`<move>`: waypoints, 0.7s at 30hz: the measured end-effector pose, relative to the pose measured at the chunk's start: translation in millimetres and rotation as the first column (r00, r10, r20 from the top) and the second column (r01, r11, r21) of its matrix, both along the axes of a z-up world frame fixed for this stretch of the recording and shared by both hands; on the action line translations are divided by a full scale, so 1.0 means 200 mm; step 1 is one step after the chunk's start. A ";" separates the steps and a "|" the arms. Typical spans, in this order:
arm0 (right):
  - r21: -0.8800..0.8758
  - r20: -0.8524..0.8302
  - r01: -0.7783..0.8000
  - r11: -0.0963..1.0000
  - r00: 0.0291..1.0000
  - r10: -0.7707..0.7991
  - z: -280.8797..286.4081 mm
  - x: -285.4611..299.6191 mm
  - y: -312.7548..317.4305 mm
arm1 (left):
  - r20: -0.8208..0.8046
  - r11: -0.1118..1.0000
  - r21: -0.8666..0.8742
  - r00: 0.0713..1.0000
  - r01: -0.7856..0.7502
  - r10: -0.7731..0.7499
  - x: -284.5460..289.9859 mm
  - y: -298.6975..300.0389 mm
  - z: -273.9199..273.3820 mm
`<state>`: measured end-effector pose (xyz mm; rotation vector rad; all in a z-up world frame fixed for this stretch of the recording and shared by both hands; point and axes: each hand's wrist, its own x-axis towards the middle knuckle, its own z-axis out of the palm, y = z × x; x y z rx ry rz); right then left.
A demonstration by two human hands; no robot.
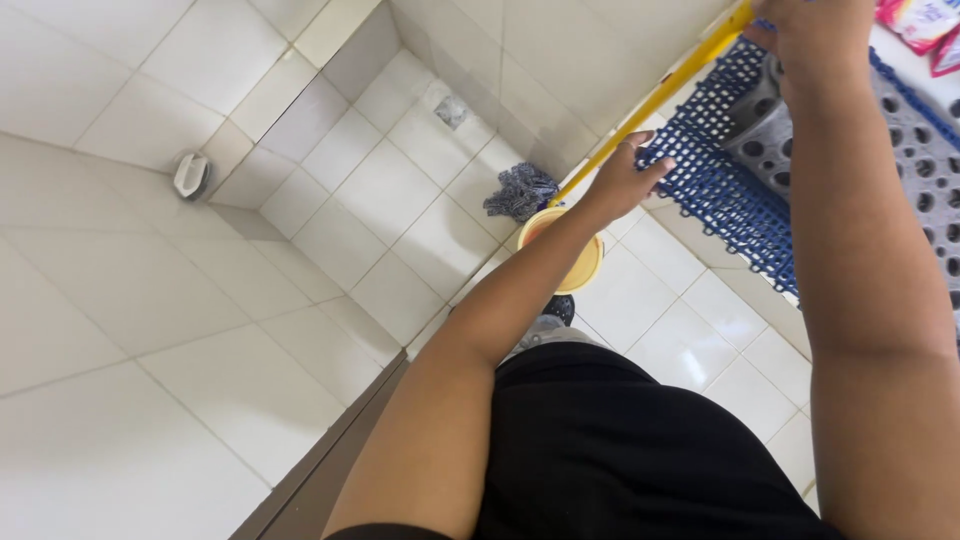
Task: The person mops a tiled bathroom floor using a yellow-handled mop and a yellow bucket containing pink liquid. They repeatedly rinse the mop head under a running tap, wring it out by hand, and continue mopping the floor in a systematic manner.
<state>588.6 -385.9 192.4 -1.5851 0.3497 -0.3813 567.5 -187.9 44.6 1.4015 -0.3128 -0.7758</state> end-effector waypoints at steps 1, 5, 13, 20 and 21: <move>-0.118 -0.024 0.039 0.992 0.999 -0.042 0.07 -0.03 0.10 | -0.047 1.000 0.013 0.999 0.021 -0.020 0.00 0.00 -0.04; -0.258 -0.041 -0.051 0.965 0.998 0.041 0.20 -0.13 0.41 | -0.088 0.999 0.035 0.996 0.021 -0.018 0.01 0.07 -0.13; -0.410 0.022 -0.252 0.877 0.958 0.286 -0.01 -0.04 0.81 | 0.264 0.953 0.113 0.933 -0.282 0.245 0.18 0.42 -0.39; -0.624 -0.100 -0.324 0.711 0.935 0.339 0.00 0.13 1.46 | 0.272 0.917 -0.109 0.875 -0.385 0.400 0.39 0.86 -0.23; -0.626 -0.092 -0.320 0.711 0.936 0.340 0.01 0.15 1.56 | 0.279 0.916 -0.111 0.873 -0.385 0.401 0.43 0.93 -0.28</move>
